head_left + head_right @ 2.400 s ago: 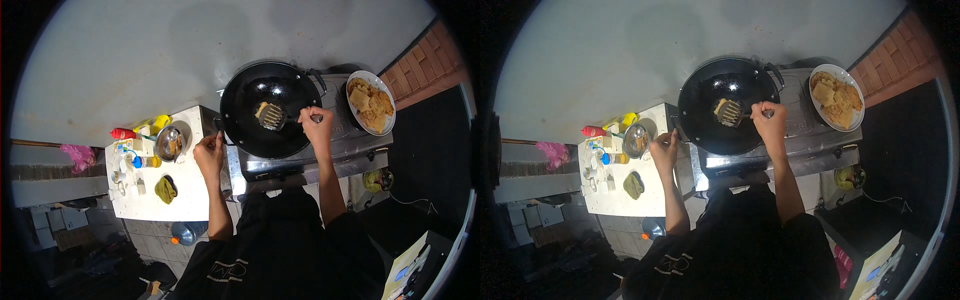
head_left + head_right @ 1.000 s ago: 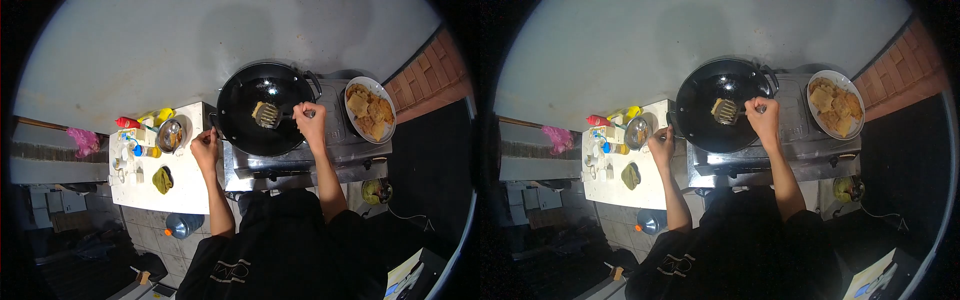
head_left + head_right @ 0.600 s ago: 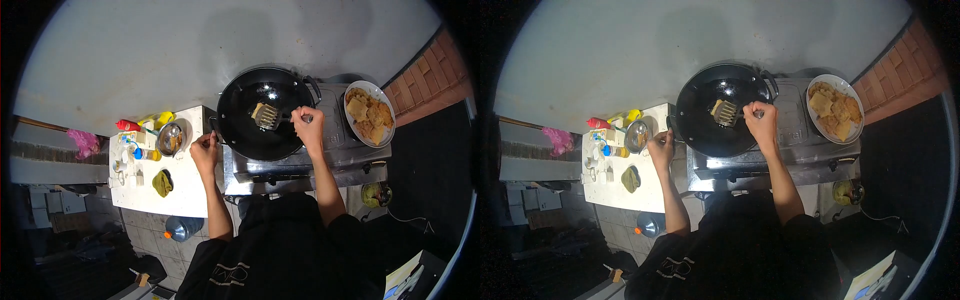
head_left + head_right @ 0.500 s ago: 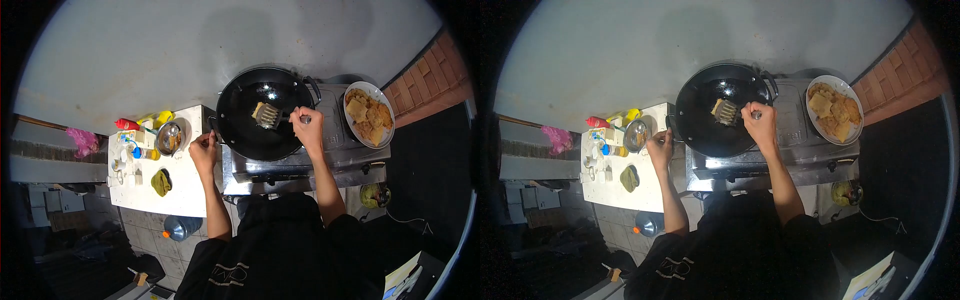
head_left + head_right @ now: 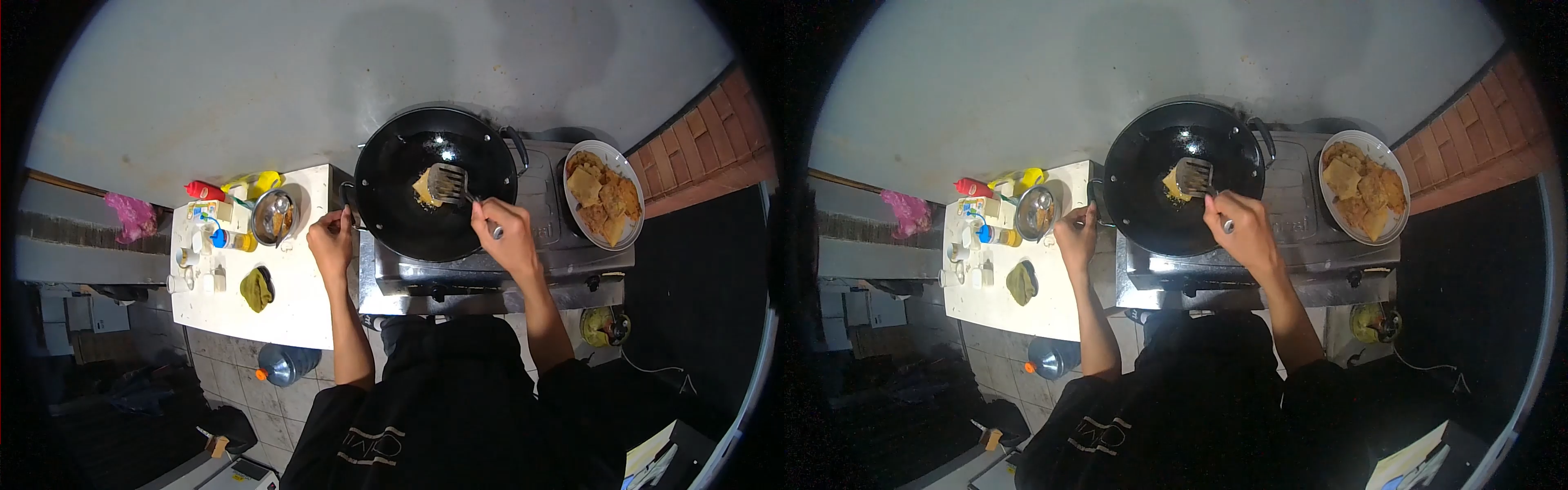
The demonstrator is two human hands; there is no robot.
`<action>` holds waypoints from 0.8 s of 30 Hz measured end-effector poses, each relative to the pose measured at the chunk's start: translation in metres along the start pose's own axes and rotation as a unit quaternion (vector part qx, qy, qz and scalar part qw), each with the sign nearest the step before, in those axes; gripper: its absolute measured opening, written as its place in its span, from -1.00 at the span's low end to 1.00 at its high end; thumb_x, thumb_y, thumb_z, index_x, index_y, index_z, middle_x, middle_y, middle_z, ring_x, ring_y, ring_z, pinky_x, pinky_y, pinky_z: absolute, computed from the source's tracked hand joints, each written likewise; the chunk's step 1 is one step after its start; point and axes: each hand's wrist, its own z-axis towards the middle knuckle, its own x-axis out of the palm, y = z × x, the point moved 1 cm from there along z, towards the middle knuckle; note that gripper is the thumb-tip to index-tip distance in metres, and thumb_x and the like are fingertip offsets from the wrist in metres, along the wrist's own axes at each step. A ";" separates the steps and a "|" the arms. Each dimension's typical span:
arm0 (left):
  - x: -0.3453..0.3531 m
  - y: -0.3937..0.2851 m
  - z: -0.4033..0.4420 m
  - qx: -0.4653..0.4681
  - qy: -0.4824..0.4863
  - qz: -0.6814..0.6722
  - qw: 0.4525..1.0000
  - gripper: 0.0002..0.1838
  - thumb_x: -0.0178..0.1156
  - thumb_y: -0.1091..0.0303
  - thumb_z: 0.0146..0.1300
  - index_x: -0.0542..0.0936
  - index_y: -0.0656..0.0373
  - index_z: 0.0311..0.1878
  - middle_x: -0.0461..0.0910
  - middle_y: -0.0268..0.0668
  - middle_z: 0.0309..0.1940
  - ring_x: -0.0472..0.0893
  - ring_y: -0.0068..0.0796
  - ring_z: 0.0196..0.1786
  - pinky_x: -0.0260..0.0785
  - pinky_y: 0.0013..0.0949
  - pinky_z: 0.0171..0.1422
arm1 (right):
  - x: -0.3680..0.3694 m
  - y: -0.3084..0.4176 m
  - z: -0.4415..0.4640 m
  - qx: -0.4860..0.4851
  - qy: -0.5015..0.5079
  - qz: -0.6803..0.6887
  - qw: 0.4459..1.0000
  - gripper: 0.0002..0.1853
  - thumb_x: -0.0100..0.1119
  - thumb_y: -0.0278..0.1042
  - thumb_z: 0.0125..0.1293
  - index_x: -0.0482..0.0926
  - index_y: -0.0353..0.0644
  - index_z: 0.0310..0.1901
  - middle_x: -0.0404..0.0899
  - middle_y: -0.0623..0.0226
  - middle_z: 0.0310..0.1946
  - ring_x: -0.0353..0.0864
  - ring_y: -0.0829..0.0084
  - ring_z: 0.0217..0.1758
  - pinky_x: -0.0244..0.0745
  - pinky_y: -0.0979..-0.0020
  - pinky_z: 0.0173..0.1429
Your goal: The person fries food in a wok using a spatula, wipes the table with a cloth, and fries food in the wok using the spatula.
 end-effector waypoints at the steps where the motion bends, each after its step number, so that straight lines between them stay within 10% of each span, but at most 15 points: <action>1: 0.001 0.000 0.000 -0.003 0.002 -0.005 1.000 -0.70 0.33 0.25 0.23 0.70 0.38 -0.31 0.65 -0.11 -0.58 0.61 -0.43 -0.53 0.44 -0.39 -0.32 | 0.003 0.000 -0.002 -0.014 0.014 -0.010 1.000 -0.76 0.25 -0.55 0.22 0.41 -0.31 -0.54 0.41 0.21 -0.63 0.42 0.28 -0.63 0.28 0.33 -0.51; 18: -0.004 -0.003 -0.001 -0.022 0.025 0.002 0.999 -0.67 0.30 0.20 0.25 0.70 0.37 -0.25 0.68 -0.05 -0.48 0.65 -0.32 -0.42 0.43 -0.28 -0.23 | 0.016 -0.004 -0.002 0.027 -0.029 -0.011 0.999 -0.79 0.25 -0.56 0.18 0.44 -0.32 -0.55 0.46 0.19 -0.64 0.48 0.22 -0.63 0.30 0.34 -0.52; 24: -0.001 -0.001 -0.001 -0.013 0.018 -0.002 1.000 -0.65 0.30 0.17 0.25 0.71 0.36 -0.26 0.67 -0.06 -0.50 0.65 -0.32 -0.43 0.44 -0.28 -0.23 | 0.020 -0.032 -0.006 0.115 -0.138 0.038 0.983 -0.66 0.18 -0.59 0.17 0.31 -0.33 -0.71 0.20 0.31 -0.81 0.12 0.70 -0.70 0.05 0.44 -0.60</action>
